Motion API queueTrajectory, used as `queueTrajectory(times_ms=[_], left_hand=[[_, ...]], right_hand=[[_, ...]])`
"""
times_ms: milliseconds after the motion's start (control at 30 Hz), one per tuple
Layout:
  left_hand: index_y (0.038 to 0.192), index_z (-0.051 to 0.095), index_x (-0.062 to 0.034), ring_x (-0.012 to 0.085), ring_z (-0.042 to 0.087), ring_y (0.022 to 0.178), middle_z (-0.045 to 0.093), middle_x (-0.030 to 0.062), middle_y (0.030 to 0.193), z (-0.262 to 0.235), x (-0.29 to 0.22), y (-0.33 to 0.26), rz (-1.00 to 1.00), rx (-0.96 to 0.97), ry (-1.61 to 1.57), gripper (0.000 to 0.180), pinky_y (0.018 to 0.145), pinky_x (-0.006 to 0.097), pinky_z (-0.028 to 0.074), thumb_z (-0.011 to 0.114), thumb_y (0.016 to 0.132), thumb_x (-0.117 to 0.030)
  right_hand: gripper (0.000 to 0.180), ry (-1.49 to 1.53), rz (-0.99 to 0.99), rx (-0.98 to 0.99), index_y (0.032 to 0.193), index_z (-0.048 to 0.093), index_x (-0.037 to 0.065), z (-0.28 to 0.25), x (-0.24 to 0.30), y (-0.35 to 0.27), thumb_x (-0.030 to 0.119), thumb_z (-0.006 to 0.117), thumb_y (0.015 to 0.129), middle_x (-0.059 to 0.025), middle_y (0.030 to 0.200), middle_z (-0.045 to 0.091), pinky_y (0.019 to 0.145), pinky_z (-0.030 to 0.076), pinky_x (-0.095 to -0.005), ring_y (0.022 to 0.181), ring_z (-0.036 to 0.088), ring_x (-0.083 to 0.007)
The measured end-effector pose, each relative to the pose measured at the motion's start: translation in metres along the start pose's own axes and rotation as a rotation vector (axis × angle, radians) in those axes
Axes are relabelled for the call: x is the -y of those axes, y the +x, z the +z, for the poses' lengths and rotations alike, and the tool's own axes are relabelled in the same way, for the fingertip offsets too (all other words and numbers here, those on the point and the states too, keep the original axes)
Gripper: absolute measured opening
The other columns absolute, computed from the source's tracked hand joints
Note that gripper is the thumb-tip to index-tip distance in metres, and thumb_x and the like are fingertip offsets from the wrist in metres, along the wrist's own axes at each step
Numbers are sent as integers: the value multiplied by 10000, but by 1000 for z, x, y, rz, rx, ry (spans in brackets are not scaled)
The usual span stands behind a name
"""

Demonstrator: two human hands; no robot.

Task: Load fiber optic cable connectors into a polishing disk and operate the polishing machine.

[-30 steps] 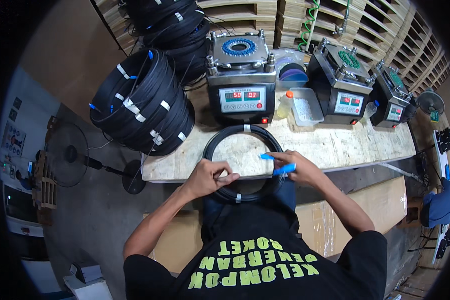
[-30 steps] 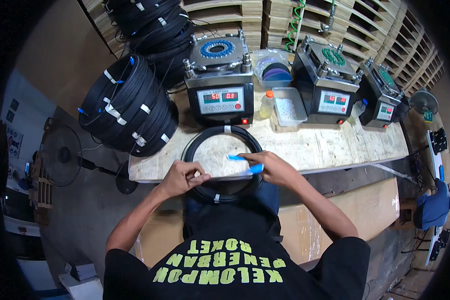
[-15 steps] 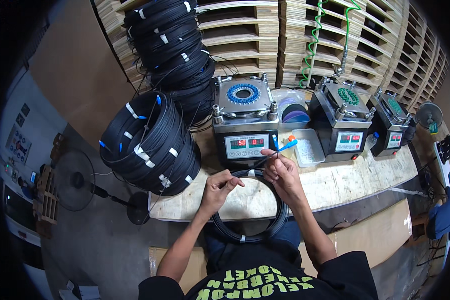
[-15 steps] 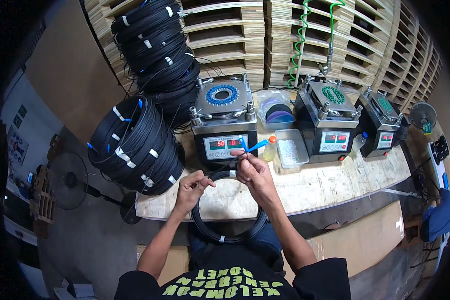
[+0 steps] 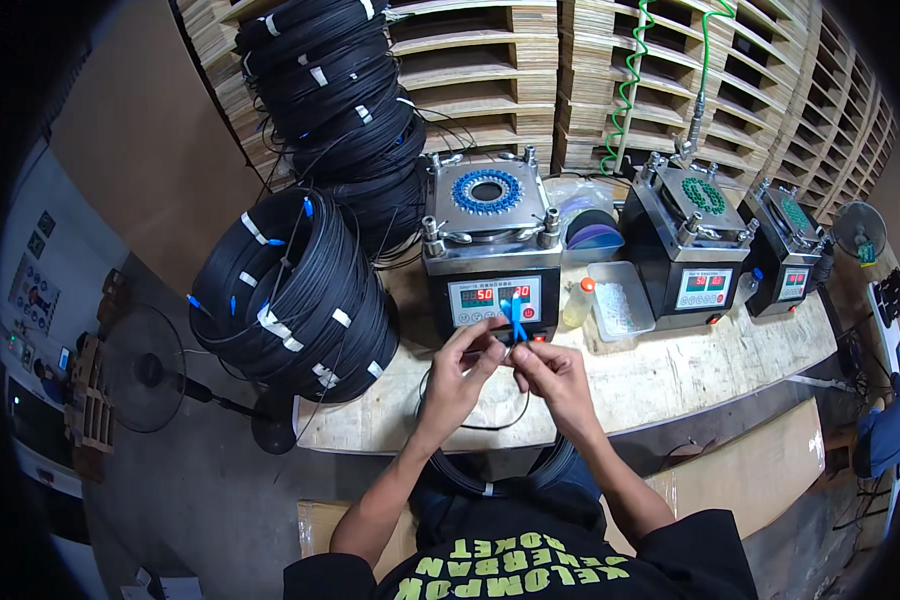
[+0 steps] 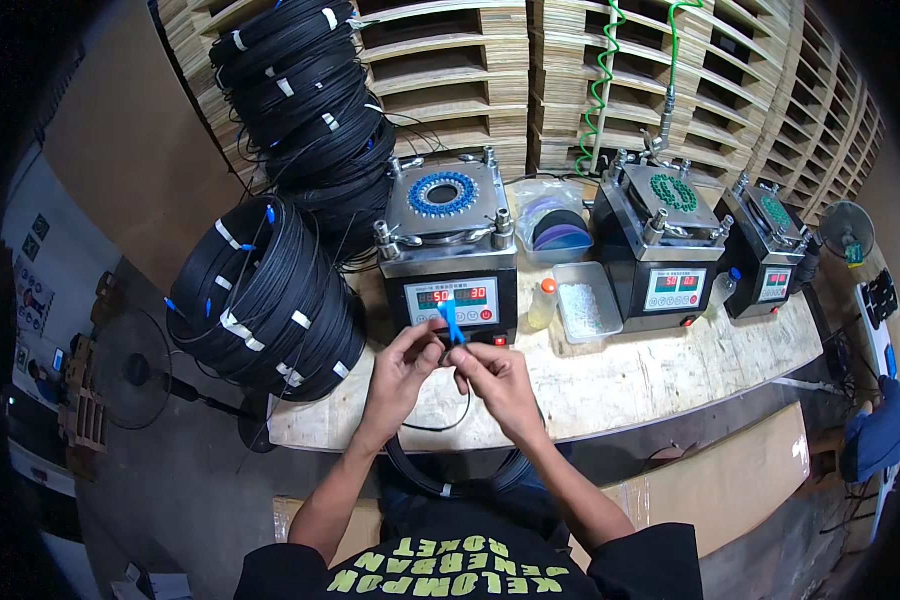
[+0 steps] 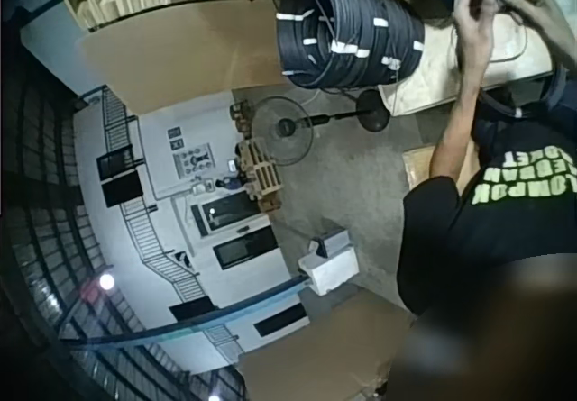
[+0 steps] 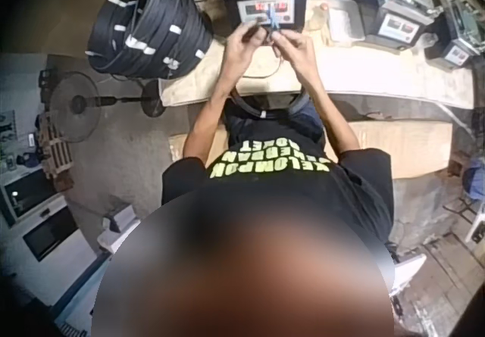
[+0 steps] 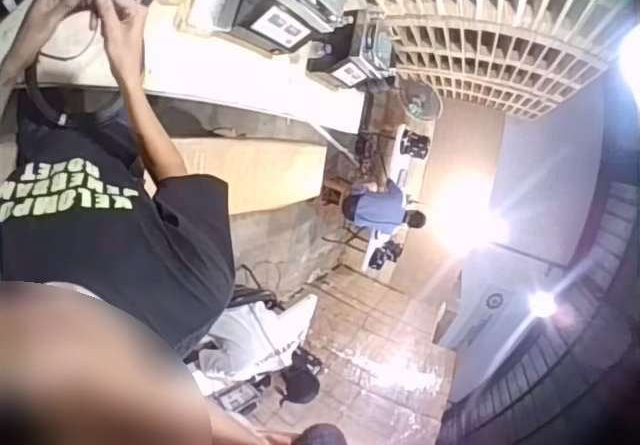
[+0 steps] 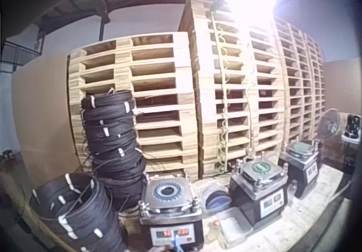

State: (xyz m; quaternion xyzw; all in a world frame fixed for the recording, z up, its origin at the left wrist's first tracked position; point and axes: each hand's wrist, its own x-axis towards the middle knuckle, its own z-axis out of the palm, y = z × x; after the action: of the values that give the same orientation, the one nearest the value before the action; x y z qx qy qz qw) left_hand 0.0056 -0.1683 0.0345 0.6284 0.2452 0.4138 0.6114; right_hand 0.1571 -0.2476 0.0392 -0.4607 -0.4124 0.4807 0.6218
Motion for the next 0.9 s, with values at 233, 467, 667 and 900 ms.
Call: queueTrajectory(times_ms=[233,467,667,900], left_hand=[[1227,648,62,92,600,781,648,58,906,18,-11,5,-21,-30,24,369,716,257,491,684,963,-193],[1232,647,63,84,591,885,637,55,1015,24,-9,-2,58,-11,236,303,782,231,478,601,1019,-148],[1170,692,36,109,616,979,654,65,1070,23,-12,4,-10,63,-82,256,859,254,508,610,1009,-146],[1095,686,43,103,637,874,688,55,948,15,-15,13,-88,108,-245,247,818,251,522,624,1007,-179]], right_hand=[[239,2,-91,-109,957,705,-49,15,-20,-18,156,595,1013,-1,665,576,553,383,-229,617,503,-51],[228,-244,-178,-225,832,638,-62,19,-24,-20,91,599,997,-19,634,553,525,365,-244,578,474,-63],[190,-239,-234,-211,848,648,-74,12,-29,-14,69,631,971,-43,614,552,516,383,-259,560,486,-75],[137,23,20,4,1038,690,-57,-2,-11,-7,50,640,969,-47,791,655,659,501,-258,710,607,-105]])
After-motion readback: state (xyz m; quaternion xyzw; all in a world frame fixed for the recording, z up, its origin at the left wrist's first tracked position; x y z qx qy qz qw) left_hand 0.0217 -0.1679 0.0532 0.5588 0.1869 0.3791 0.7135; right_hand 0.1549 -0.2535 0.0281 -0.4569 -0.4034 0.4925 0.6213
